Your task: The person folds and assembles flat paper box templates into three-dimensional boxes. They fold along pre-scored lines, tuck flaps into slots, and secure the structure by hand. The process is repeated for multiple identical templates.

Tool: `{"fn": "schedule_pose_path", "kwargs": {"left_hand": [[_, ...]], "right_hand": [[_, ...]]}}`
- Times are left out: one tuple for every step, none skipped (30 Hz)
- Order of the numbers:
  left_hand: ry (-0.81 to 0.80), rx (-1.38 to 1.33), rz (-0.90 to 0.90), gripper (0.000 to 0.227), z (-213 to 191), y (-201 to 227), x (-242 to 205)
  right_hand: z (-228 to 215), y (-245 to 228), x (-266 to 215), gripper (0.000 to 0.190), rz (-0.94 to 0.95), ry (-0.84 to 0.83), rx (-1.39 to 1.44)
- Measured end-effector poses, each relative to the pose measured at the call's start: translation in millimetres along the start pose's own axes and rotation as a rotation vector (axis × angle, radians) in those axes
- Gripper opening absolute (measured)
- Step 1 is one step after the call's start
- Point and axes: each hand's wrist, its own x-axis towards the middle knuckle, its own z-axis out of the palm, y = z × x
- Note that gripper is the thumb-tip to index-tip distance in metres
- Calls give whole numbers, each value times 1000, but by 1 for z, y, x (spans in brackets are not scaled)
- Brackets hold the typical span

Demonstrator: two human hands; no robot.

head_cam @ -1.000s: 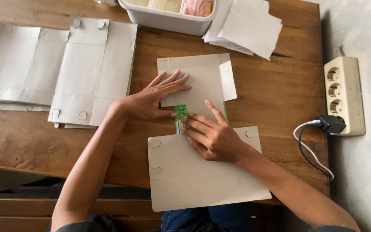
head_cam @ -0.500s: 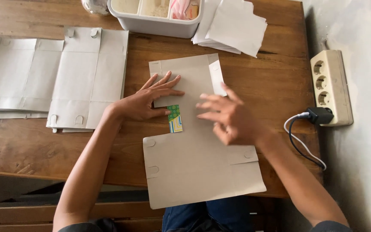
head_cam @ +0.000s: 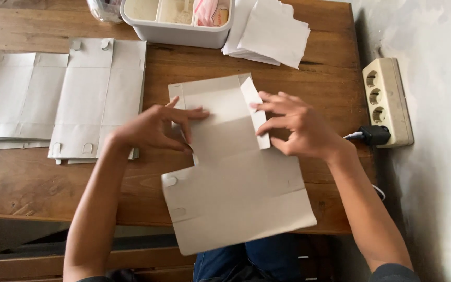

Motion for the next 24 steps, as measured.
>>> {"fn": "schedule_pose_path", "kwargs": {"left_hand": [[1,-1,0,21,-3,5,-3],[27,-74,11,21,-5,9,-5],[52,-147,20,20,-8,13,-8],[52,-149,20,20,-9,16,-9],[89,-249,56,18,-10,18,-10],[127,-349,92,16,-11,21,-11],[126,-350,91,16,-11,13,-11],[165,-405,87,19,-11,5,-11],[202,-459,83,22,-11,-3,-10],[200,-459,84,22,-10,-24,-9],[259,-540,76,27,-7,-46,-10],[319,-621,69,32,-5,-68,-11],[319,-624,68,32,-1,-88,-26],[485,-620,-123,32,4,-108,-40],[645,-609,-316,33,8,-128,-54],[644,-610,-317,33,10,-131,-57],[876,-581,-610,36,11,-135,-59],[1099,-538,-910,39,12,-138,-60],[1101,-539,-909,39,12,-98,-43],[737,-727,-453,17,12,-59,-27],[344,-868,-8,44,13,-20,-10],[345,-871,-11,44,7,-12,-13],[286,-777,-70,36,1,-5,-15],[227,-682,-129,28,-5,3,-17]], "right_hand": [[-3,1,-2,28,0,-2,0],[-5,2,-3,30,-25,85,51],[-7,3,-5,33,-48,172,104],[-8,3,-4,33,-47,170,105],[-9,4,-4,32,-46,220,219],[-10,5,-4,32,-45,270,334],[-9,2,-3,32,-44,270,334],[-9,-2,-2,25,-1,293,455],[-10,-5,0,25,42,317,575],[-10,-5,-2,25,43,319,574],[-10,-5,-3,23,69,281,670],[-10,-6,-4,21,95,242,766],[-9,2,-7,21,97,240,766],[-7,10,-9,23,103,199,877],[-6,17,-12,32,109,159,985],[-2,16,-13,32,110,158,985],[2,15,-13,27,163,199,1033],[5,14,-13,21,217,240,1080],[9,13,-12,16,269,279,1128],[13,13,-12,11,321,319,1176],[18,11,-13,8,377,358,1225],[12,2,-7,8,380,355,1226],[6,-7,-2,11,415,306,1177],[-1,-15,3,13,449,256,1128]]}}
